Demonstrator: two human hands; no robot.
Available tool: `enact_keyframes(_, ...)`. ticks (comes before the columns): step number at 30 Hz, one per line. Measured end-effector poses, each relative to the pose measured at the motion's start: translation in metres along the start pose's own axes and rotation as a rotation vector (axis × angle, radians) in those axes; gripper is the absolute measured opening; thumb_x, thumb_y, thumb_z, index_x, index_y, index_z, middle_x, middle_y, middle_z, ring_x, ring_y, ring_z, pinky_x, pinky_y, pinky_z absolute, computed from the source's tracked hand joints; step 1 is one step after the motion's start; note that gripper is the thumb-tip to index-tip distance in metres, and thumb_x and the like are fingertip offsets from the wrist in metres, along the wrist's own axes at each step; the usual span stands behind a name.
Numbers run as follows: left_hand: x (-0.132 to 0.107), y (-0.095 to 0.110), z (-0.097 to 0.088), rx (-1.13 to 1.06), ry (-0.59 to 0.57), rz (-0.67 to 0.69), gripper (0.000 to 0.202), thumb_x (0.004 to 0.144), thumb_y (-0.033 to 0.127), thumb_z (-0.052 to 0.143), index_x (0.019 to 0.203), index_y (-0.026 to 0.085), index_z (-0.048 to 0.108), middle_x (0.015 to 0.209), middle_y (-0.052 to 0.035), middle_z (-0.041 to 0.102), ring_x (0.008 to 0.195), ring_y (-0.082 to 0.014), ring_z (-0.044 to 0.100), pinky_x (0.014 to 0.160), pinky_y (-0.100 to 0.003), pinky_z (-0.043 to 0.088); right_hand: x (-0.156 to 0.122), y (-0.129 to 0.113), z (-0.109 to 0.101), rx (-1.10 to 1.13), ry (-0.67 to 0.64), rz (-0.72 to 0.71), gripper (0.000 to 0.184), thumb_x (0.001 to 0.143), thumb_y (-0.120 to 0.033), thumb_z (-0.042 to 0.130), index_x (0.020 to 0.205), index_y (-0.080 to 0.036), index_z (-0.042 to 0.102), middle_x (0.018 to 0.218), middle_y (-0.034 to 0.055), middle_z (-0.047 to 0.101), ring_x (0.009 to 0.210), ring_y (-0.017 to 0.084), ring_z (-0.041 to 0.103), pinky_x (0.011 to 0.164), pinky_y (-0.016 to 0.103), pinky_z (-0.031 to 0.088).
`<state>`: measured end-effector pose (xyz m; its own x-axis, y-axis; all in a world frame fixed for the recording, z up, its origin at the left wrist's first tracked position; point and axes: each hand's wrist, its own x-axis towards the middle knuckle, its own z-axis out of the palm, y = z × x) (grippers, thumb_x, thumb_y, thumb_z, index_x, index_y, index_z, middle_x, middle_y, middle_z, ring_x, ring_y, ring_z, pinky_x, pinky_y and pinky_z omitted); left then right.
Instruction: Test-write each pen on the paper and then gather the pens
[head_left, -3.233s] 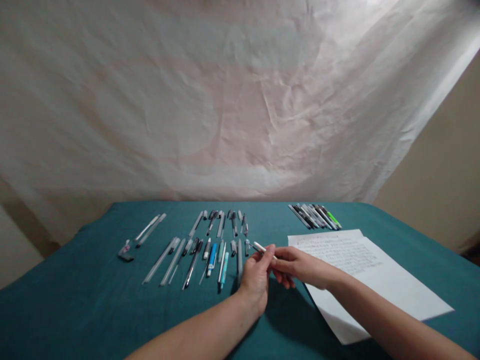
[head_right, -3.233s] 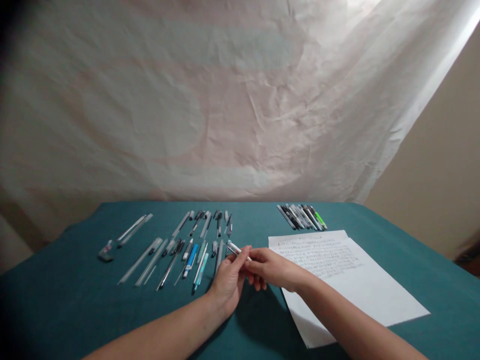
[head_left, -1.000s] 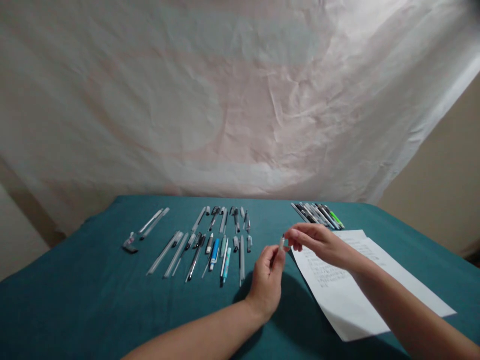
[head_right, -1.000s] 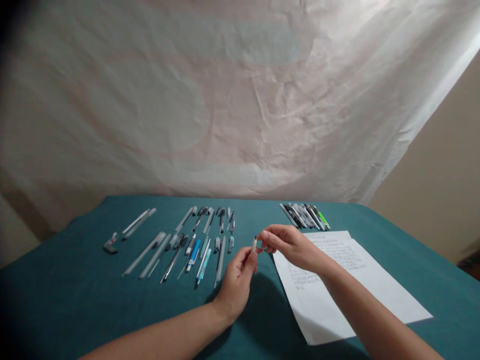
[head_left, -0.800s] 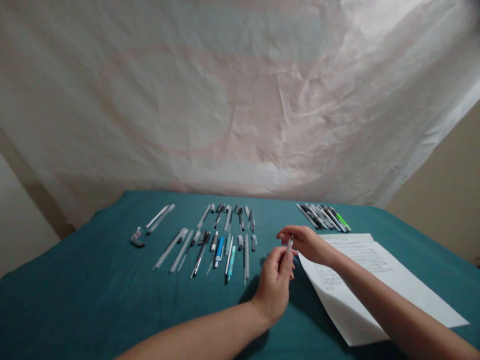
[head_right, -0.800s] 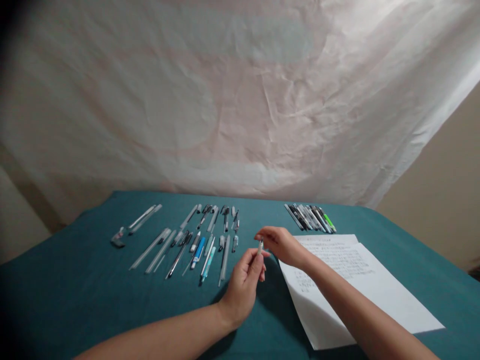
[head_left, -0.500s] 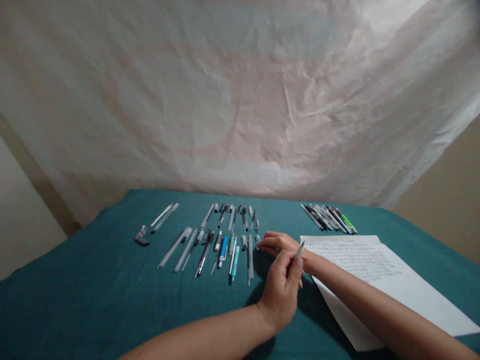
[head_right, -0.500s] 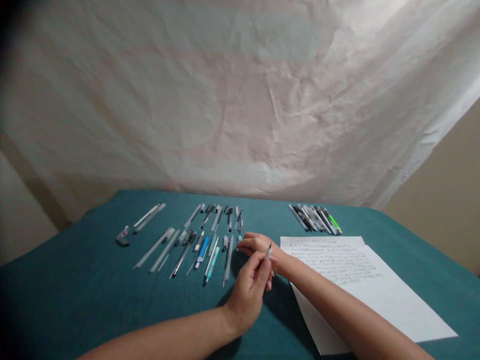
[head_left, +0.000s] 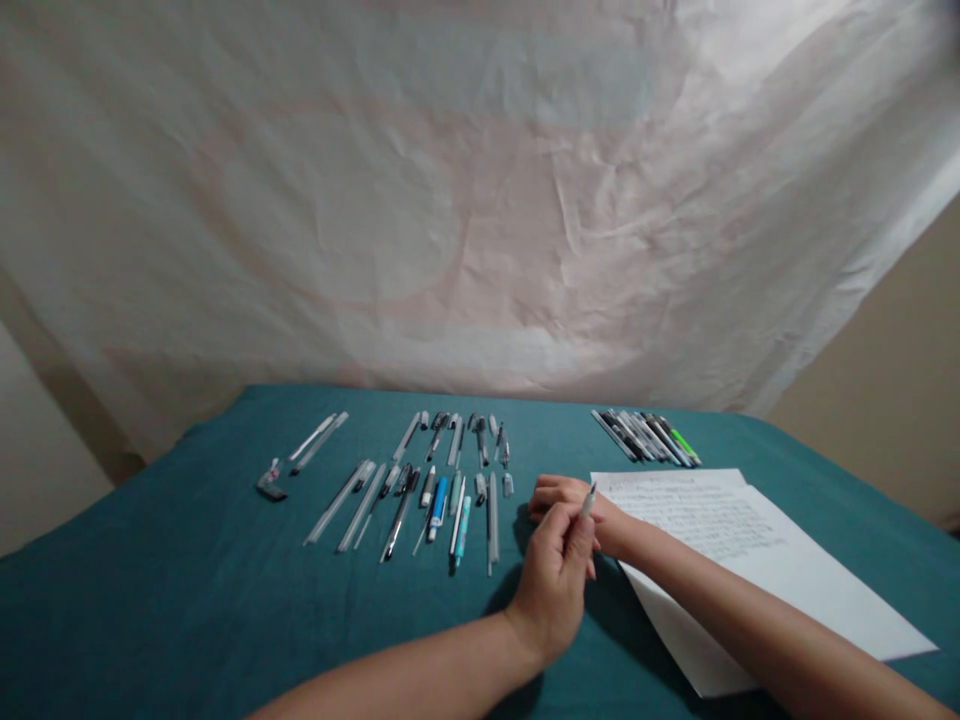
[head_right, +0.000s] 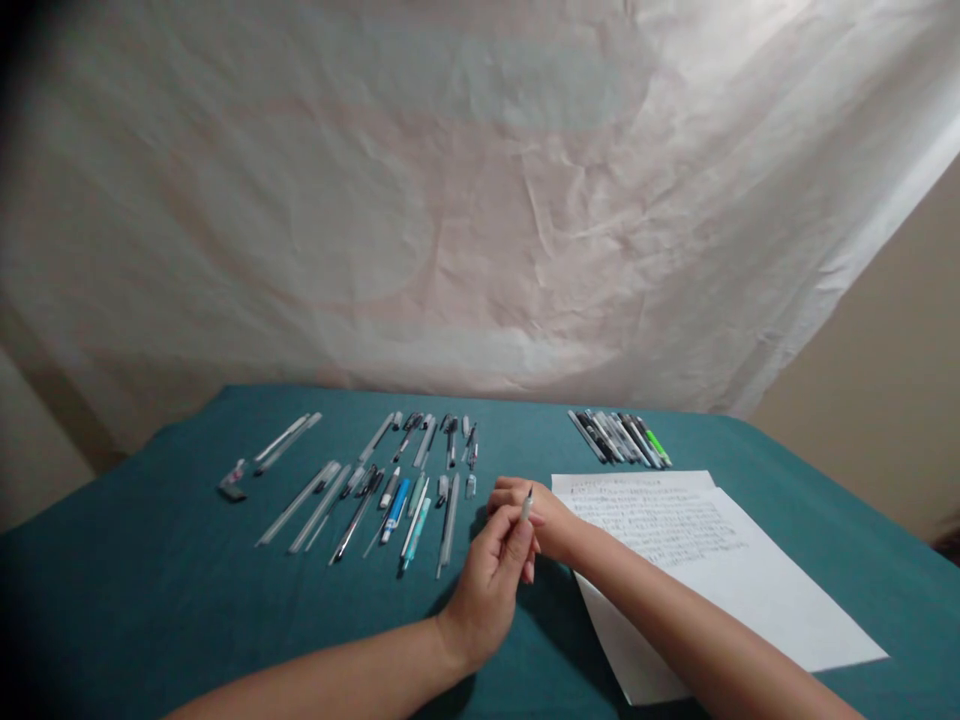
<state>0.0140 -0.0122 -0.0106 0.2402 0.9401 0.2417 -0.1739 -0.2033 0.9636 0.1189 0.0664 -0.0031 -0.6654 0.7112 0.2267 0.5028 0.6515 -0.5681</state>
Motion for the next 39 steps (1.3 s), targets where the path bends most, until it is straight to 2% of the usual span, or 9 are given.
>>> enact_keyframes(3, 0.002, -0.001, 0.000, -0.012, 0.014, -0.009, 0.032, 0.085, 0.043, 0.036, 0.092, 0.016, 0.050, 0.072, -0.0002, 0.045, 0.057, -0.0079, 0.043, 0.053, -0.020, 0.037, -0.010, -0.001, -0.006, -0.183, -0.110, -0.066, 0.012, 0.065, -0.011, 0.055, 0.056, -0.017, 0.049, 0.064, 0.0002, 0.049, 0.064, 0.013, 0.045, 0.058, 0.023, 0.038)
enact_keyframes(7, 0.003, -0.002, 0.000, -0.006, 0.028, -0.021, 0.032, 0.084, 0.044, 0.037, 0.091, 0.016, 0.050, 0.071, -0.0001, 0.046, 0.056, -0.0078, 0.042, 0.054, -0.020, 0.036, -0.018, -0.004, -0.006, -0.273, -0.079, -0.018, 0.012, 0.065, -0.008, 0.049, 0.057, -0.017, 0.047, 0.067, 0.0014, 0.049, 0.065, 0.013, 0.044, 0.057, 0.023, 0.037)
enact_keyframes(10, 0.004, -0.001, 0.001, 0.000, 0.034, -0.020, 0.033, 0.085, 0.044, 0.035, 0.093, 0.016, 0.051, 0.070, 0.0004, 0.045, 0.056, -0.0077, 0.042, 0.054, -0.020, 0.036, -0.021, -0.004, -0.013, -0.279, -0.039, 0.027, 0.011, 0.065, -0.007, 0.049, 0.059, -0.016, 0.052, 0.069, 0.0027, 0.051, 0.065, 0.013, 0.046, 0.057, 0.023, 0.038)
enact_keyframes(15, 0.007, 0.000, 0.001, -0.015, 0.041, -0.048, 0.035, 0.085, 0.045, 0.033, 0.096, 0.016, 0.050, 0.071, 0.0010, 0.045, 0.055, -0.0076, 0.042, 0.052, -0.020, 0.034, -0.029, -0.003, -0.047, -0.012, 0.263, 0.215, 0.015, 0.071, -0.015, 0.052, 0.082, -0.016, 0.062, 0.075, 0.0036, 0.056, 0.060, 0.011, 0.050, 0.057, 0.024, 0.041)
enact_keyframes(18, 0.008, -0.001, 0.001, -0.009, 0.048, -0.059, 0.035, 0.085, 0.046, 0.034, 0.096, 0.016, 0.050, 0.069, 0.0018, 0.045, 0.055, -0.0079, 0.042, 0.052, -0.020, 0.034, -0.035, -0.008, -0.065, 0.304, 0.352, 0.254, 0.018, 0.075, -0.029, 0.055, 0.086, -0.015, 0.060, 0.071, 0.0026, 0.059, 0.063, 0.013, 0.054, 0.059, 0.025, 0.044)
enact_keyframes(21, 0.009, -0.002, 0.001, 0.018, 0.041, -0.066, 0.037, 0.084, 0.047, 0.034, 0.095, 0.016, 0.050, 0.065, 0.0025, 0.044, 0.055, -0.0083, 0.041, 0.052, -0.020, 0.034, -0.037, -0.020, -0.071, 0.528, 0.408, 0.251, 0.025, 0.072, -0.036, 0.061, 0.086, -0.015, 0.058, 0.074, 0.0028, 0.061, 0.067, 0.013, 0.057, 0.063, 0.027, 0.046)
enact_keyframes(27, 0.009, -0.005, 0.000, 0.020, 0.039, -0.072, 0.040, 0.083, 0.049, 0.034, 0.096, 0.015, 0.050, 0.066, 0.0026, 0.044, 0.054, -0.0079, 0.039, 0.052, -0.020, 0.033, -0.036, -0.042, -0.066, 0.563, 0.450, 0.173, 0.030, 0.071, -0.034, 0.063, 0.094, -0.017, 0.058, 0.084, 0.0050, 0.061, 0.074, 0.014, 0.056, 0.063, 0.026, 0.048)
enact_keyframes(34, 0.009, -0.006, 0.000, 0.024, 0.033, -0.067, 0.040, 0.084, 0.047, 0.034, 0.100, 0.014, 0.050, 0.068, 0.0019, 0.045, 0.055, -0.0083, 0.040, 0.052, -0.021, 0.033, -0.037, -0.040, -0.065, 0.548, 0.409, 0.145, 0.031, 0.073, -0.032, 0.061, 0.100, -0.017, 0.055, 0.085, 0.0056, 0.060, 0.078, 0.014, 0.056, 0.069, 0.028, 0.047)
enact_keyframes(39, 0.009, -0.007, 0.000, 0.017, 0.032, -0.063, 0.037, 0.084, 0.046, 0.035, 0.100, 0.015, 0.050, 0.069, 0.0016, 0.046, 0.055, -0.0085, 0.040, 0.053, -0.021, 0.032, -0.037, -0.038, -0.060, 0.574, 0.323, 0.143, 0.032, 0.075, -0.031, 0.060, 0.102, -0.016, 0.053, 0.086, 0.0060, 0.059, 0.076, 0.014, 0.056, 0.065, 0.028, 0.049)
